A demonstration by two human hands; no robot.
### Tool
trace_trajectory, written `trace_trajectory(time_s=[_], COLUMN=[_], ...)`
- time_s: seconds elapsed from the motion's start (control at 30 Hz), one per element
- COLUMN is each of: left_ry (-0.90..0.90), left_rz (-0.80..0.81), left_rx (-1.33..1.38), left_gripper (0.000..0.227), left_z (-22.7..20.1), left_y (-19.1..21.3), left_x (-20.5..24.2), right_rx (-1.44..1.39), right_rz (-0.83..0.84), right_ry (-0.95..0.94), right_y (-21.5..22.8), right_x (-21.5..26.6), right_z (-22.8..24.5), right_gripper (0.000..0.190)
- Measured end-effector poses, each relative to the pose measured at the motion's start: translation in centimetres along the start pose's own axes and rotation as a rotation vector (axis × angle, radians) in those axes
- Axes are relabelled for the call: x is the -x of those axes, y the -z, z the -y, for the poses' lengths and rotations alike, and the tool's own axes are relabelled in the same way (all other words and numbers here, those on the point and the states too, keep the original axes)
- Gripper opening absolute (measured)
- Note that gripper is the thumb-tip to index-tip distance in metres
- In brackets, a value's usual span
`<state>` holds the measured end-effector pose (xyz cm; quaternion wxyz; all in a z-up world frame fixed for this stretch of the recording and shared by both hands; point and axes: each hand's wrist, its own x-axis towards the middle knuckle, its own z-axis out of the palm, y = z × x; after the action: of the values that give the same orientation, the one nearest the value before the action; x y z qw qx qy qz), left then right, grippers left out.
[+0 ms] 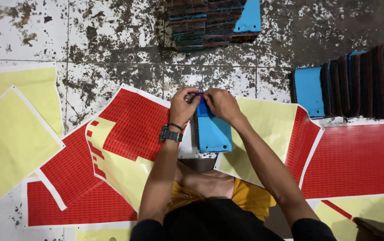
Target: The person sits on the floor and assembles spiral-bound notebooks by hand. They peel adhesive strips from red and yellow sheets and apply them to the spines of blue, purple, and white notebooks, pressing the adhesive to secure the covers.
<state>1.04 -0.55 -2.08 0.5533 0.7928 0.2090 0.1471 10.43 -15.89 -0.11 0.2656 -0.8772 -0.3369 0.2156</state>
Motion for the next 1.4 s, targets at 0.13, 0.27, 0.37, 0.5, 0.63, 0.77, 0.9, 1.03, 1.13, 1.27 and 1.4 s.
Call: trace_trajectory(time_s=[0.13, 0.27, 0.37, 0.5, 0.63, 0.77, 0.9, 1.03, 1.13, 1.27, 1.4], left_ry=[0.014, 0.024, 0.012, 0.014, 0.213, 0.24, 0.203, 0.167, 0.174, 0.156, 0.216], left_rz=[-0.013, -0.024, -0.027, -0.06, -0.103, -0.114, -0.012, 0.03, 0.08, -0.035, -0.275], left_rx=[-0.065, -0.121, -0.133, -0.008, 0.26, 0.431, 0.509, 0.466, 0.371, 0.359, 0.136], left_gripper=[0.019, 0.018, 0.019, 0.021, 0.02, 0.017, 0.031, 0.036, 0.04, 0.028, 0.015], left_z=[0.8, 0.7, 1.1, 0.3, -2.4, 1.8, 1.2, -0.2, -1.2, -0.7, -5.1], left_y=[-0.8, -1.0, -1.1, -0.7, 1.3, 0.2, -0.9, -1.5, -1.6, -2.0, 0.1], left_x=[-0.6, -0.8, -0.8, -0.4, 0.6, -0.8, -1.1, -0.8, -0.6, -0.4, 1.6], right_rx=[0.125, 0.195, 0.383, 0.496, 0.532, 0.303, -0.278, -0.483, -0.597, -0.556, -0.51], right_rz=[-0.005, -0.088, -0.236, -0.505, -0.626, -0.312, -0.019, 0.02, 0.052, 0.05, 0.034], right_ry=[-0.065, -0.066, 0.08, 0.35, 0.499, 0.485, 0.293, 0.192, 0.145, 0.136, 0.129], right_y=[-2.0, -1.6, 0.2, -1.4, 0.1, 0.8, 4.8, 4.0, 3.1, 2.0, 2.3], right_x=[-0.5, -0.4, -0.3, -0.8, 0.6, 2.9, 4.5, 4.0, 3.8, 3.6, 3.1], right_z=[-0.7, -0.5, 0.1, -2.6, -1.3, -1.0, 4.2, 4.6, 4.3, 2.7, 1.9], right_gripper=[0.018, 0.02, 0.025, 0.009, 0.014, 0.009, 0.017, 0.015, 0.014, 0.012, 0.014])
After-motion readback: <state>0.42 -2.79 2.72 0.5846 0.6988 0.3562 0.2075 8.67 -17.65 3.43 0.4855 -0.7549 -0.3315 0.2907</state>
